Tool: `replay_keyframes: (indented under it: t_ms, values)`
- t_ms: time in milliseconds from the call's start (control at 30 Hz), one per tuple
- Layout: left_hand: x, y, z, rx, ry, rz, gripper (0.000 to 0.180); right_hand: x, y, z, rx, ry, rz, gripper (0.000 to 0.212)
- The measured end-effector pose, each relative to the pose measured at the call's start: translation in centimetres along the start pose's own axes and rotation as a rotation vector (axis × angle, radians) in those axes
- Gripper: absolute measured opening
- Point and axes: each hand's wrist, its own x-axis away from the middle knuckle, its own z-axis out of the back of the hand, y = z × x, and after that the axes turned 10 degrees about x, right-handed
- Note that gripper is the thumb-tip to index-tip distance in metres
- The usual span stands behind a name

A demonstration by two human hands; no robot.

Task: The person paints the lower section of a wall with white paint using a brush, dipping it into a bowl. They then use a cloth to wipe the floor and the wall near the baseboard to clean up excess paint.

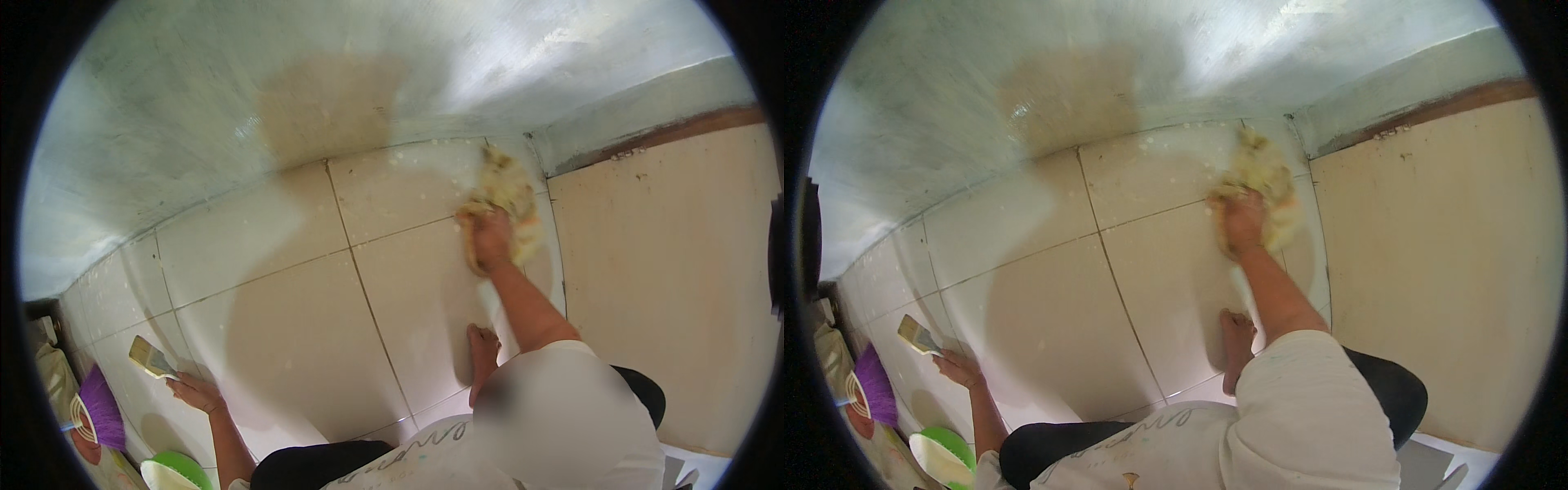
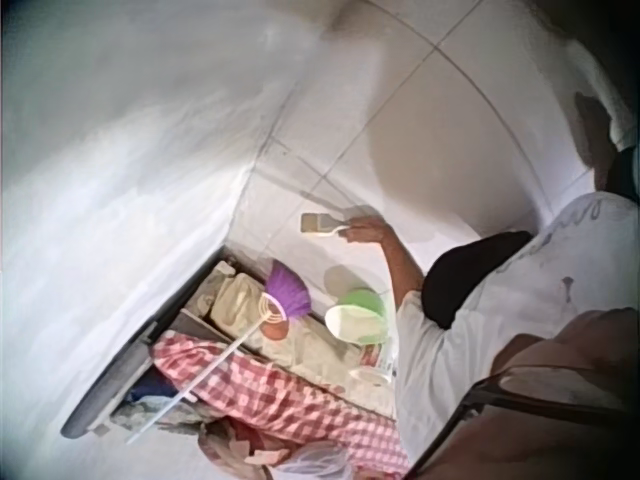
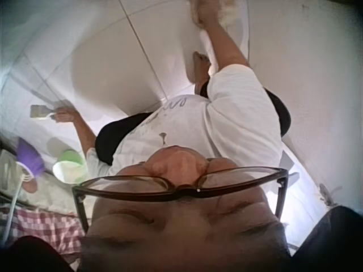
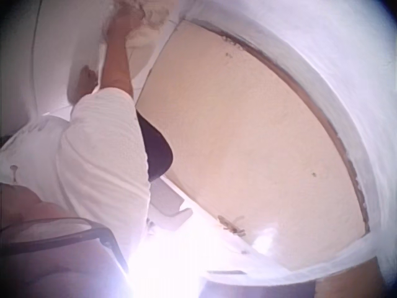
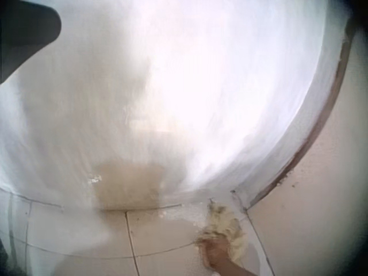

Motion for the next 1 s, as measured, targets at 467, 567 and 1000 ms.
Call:
replay_keyframes:
  t_ms: [467,567,1000]
  values:
    - [0.1,1.2,0.0,0.101,-0.006,0.042,0.061,-7.6,16.6,11.6,0.203,-0.441,-0.258,0.076]
    - [0.9,3.9,-0.3,0.129,-0.026,0.054,0.060,1.2,17.7,5.2,0.197,-0.423,-0.467,0.074]
    - [-0.2,-0.4,-0.3,0.010,0.003,0.000,0.056,2.0,17.8,14.9,0.207,-0.849,-0.254,0.054]
